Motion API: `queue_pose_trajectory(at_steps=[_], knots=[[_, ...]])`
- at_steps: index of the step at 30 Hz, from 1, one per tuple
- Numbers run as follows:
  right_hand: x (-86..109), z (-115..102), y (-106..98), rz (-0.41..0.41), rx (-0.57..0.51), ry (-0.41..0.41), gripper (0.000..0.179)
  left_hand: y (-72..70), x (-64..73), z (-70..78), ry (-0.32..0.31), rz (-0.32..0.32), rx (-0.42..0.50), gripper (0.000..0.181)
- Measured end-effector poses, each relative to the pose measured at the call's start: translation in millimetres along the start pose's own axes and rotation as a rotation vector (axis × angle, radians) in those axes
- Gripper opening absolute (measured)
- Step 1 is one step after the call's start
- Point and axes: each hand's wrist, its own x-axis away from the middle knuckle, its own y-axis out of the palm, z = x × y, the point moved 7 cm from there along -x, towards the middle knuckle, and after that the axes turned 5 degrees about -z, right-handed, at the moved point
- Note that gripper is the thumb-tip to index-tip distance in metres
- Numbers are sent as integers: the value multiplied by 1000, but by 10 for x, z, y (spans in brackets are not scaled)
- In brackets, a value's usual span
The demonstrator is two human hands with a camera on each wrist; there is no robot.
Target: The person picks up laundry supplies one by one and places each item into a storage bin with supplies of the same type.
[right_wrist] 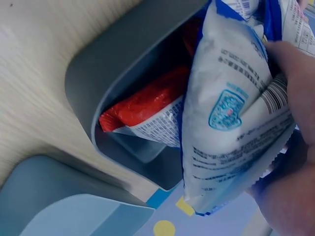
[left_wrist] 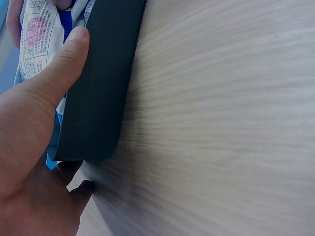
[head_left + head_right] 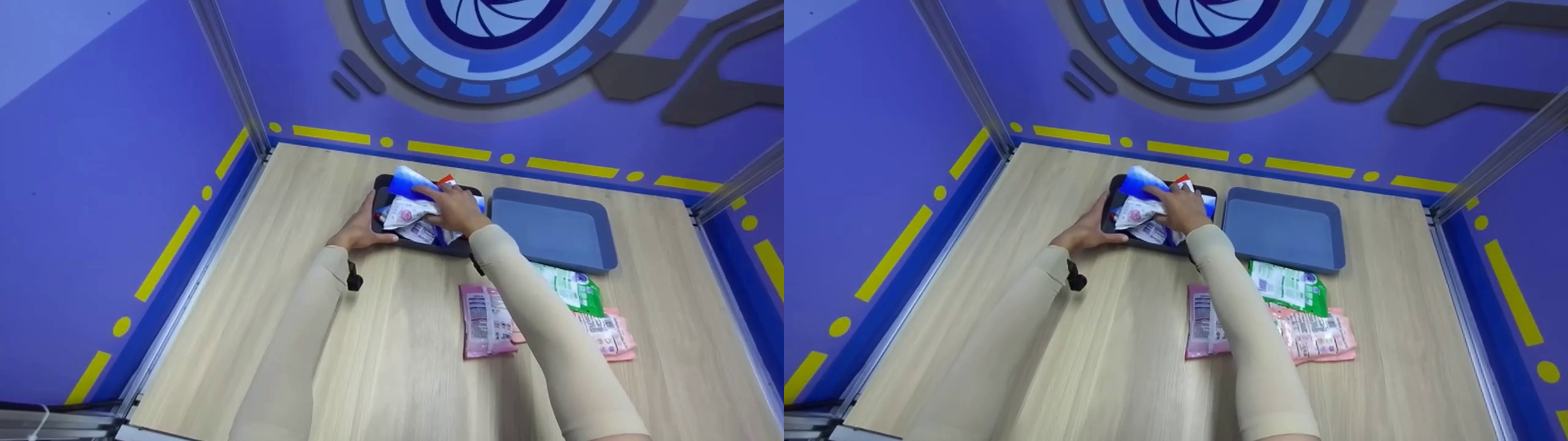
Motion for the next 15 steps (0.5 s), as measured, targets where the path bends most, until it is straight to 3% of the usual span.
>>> queue_pose_trajectory(at_steps=[6, 15], knots=[[78, 61, -11, -28, -73, 37, 83, 15, -12, 55, 21, -2, 10, 131], [163, 73, -17, -12, -77, 5, 89, -5, 27, -15, 2, -14, -3, 131]])
